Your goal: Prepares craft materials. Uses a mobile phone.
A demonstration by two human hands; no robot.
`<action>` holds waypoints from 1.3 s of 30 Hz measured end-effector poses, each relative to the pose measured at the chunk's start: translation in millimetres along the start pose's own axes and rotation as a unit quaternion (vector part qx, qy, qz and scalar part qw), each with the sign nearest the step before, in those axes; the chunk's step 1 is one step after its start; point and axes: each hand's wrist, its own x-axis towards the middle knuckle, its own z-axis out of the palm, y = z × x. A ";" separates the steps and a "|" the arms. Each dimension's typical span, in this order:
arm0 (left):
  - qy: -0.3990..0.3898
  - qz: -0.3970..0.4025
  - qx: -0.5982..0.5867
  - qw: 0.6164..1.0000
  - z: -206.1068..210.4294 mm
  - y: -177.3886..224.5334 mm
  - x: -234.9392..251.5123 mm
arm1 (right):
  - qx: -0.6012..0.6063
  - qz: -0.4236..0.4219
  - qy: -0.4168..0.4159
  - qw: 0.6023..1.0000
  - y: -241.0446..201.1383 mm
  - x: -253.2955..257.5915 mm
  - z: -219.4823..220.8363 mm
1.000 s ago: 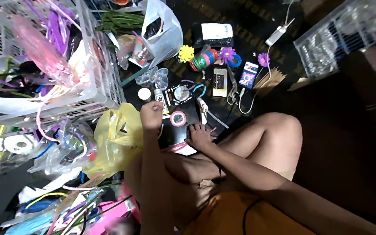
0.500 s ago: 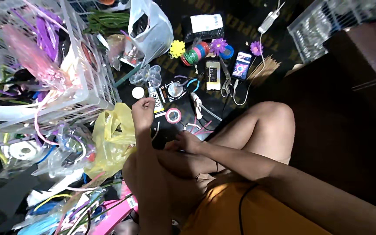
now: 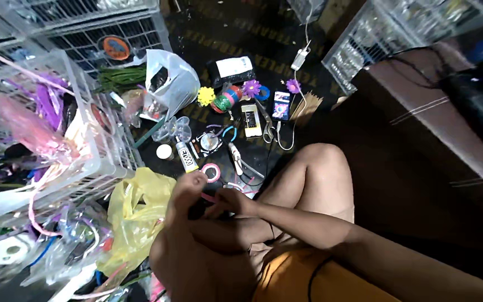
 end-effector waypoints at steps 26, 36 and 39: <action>-0.255 -0.217 0.068 0.940 29.5 88.0 -25.7 | -0.121 -0.121 -0.052 0.984 0.2 -48.7 -8.8; 0.032 -0.190 0.076 0.978 -45.7 54.9 -98.6 | -0.159 0.001 -0.138 0.978 13.3 -34.3 -10.7; 0.096 -0.220 0.058 0.969 -66.1 57.2 -123.6 | -0.170 0.055 -0.171 0.969 13.7 -31.6 -10.8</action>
